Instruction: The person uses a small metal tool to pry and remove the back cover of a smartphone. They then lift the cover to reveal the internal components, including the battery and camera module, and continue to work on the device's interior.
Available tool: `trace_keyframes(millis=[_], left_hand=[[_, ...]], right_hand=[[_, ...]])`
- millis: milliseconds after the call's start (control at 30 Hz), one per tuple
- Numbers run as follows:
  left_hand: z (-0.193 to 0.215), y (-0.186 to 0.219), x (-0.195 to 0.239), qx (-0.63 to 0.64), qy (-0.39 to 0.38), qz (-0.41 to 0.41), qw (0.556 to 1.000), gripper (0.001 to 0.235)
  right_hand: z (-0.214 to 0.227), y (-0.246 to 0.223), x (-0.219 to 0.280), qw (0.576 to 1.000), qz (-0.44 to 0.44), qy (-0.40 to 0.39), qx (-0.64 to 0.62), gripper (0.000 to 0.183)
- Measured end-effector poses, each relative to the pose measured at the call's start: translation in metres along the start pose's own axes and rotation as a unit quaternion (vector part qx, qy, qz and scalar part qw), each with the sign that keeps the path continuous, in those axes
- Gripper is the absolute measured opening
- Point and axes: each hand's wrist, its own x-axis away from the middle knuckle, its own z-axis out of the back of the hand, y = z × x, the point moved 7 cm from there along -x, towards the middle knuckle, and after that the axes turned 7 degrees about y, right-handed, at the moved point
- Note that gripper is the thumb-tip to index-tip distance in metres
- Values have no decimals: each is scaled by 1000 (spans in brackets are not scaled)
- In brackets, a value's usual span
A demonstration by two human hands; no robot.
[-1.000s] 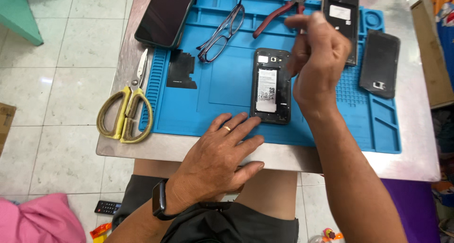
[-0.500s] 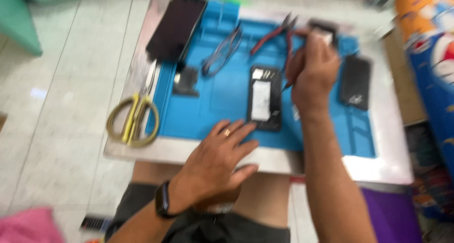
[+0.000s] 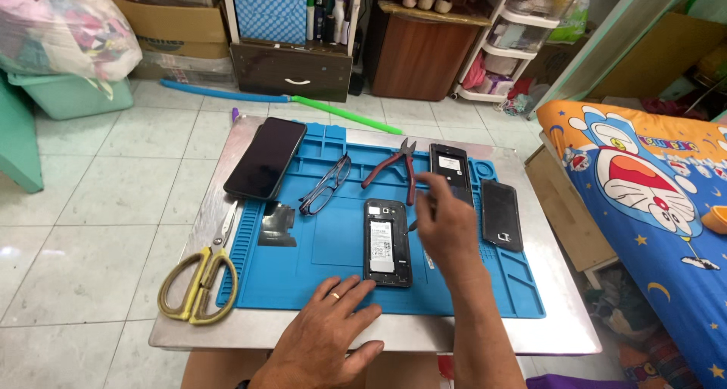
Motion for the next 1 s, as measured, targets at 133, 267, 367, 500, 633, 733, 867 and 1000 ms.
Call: trace_keyframes(millis=[133, 267, 367, 500, 633, 733, 867, 1000], left_hand=[[-1, 0, 1, -11, 4, -7, 1000, 44], [-4, -4, -1, -9, -22, -6, 1000, 44], [-13, -11, 2, -11, -37, 4, 999, 44], [-23, -20, 6, -22, -41, -6, 999, 46], [-23, -21, 5, -30, -29, -8, 999, 47], [-21, -18, 3, -13, -48, 10, 999, 46], [-21, -17, 3, -19, -49, 4, 999, 46], [-20, -18, 4, -20, -38, 7, 999, 47]], right_hand=[[3, -18, 4, 997, 68, 25, 35, 25], [0, 8, 1, 982, 10, 23, 185, 15], [8, -4, -7, 983, -47, -77, 162, 18], [9, -20, -6, 981, -5, -166, 97, 42], [20, -35, -8, 970, -13, -229, 77, 54], [6, -28, 0, 954, -39, -291, 55, 53], [-11, -17, -5, 985, 90, -111, 97, 29], [-12, -29, -17, 970, 25, -188, 150, 49]])
